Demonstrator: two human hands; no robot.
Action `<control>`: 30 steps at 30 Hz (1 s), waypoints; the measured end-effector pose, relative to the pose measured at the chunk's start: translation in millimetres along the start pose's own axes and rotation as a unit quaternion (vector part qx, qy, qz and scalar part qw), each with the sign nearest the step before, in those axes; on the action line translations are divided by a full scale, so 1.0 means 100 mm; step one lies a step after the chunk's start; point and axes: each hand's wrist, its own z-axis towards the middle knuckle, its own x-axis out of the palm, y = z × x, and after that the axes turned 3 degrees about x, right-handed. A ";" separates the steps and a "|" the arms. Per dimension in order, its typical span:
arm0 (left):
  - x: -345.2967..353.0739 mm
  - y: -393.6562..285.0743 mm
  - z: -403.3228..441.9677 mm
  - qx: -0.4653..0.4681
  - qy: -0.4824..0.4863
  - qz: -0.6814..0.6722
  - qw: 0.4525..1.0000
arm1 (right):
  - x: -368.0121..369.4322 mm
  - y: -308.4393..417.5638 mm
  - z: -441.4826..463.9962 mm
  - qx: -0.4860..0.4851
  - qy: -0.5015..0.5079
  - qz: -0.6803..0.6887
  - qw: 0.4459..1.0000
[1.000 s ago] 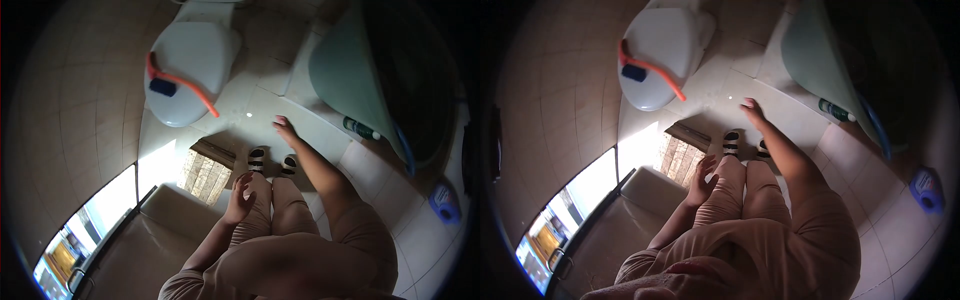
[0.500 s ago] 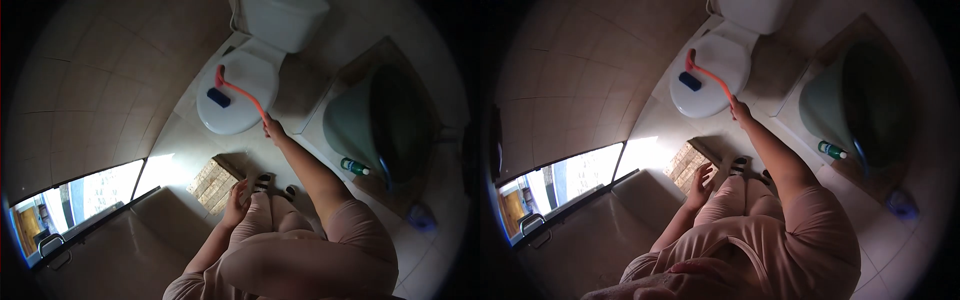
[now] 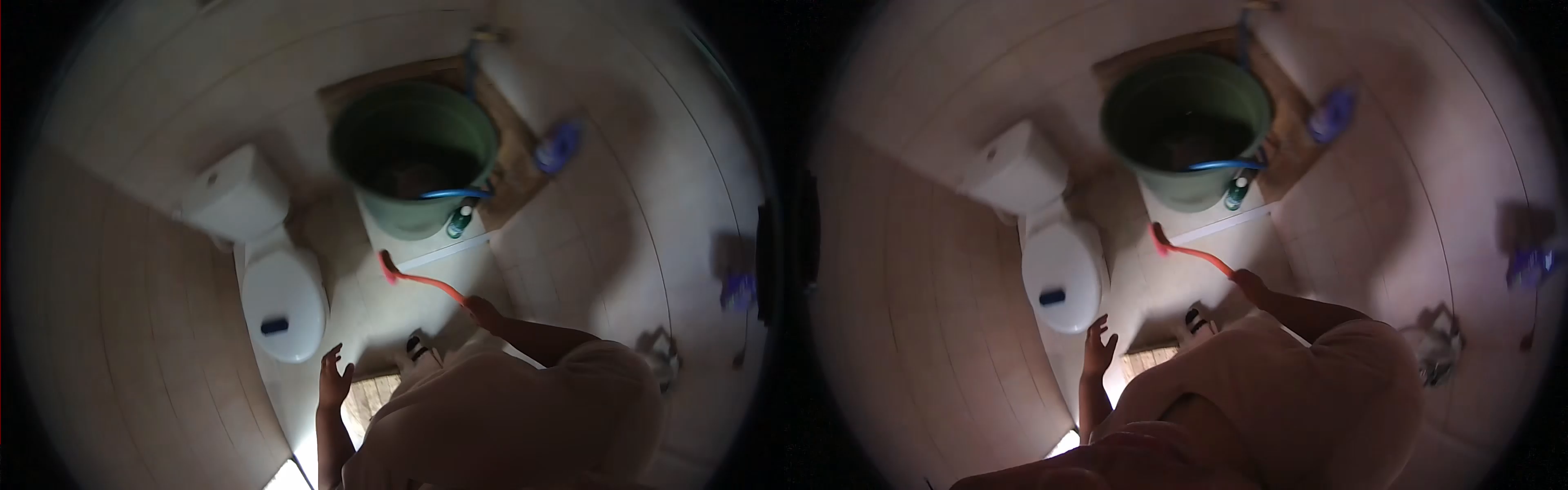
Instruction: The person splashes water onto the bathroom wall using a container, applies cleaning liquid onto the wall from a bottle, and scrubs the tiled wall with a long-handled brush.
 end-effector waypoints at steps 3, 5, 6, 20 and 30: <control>0.09 -0.24 0.19 0.028 0.044 -0.002 0.999 | -0.35 -0.51 -0.45 0.095 -0.060 0.075 0.991; 0.22 -0.44 0.25 0.021 0.098 0.019 0.995 | -0.50 -0.62 -0.86 0.157 -0.089 0.116 0.977; 0.33 -0.44 0.29 0.046 0.121 -0.001 0.992 | -0.56 -0.64 -1.07 0.221 -0.091 0.098 0.966; 2.28 -2.84 -0.40 0.243 0.538 0.055 0.805 | -0.02 -2.97 -4.65 0.367 -0.417 0.451 0.699; 3.62 -3.40 -1.28 0.411 0.767 0.066 0.488 | 1.96 -3.59 -5.33 0.077 -0.599 0.770 0.205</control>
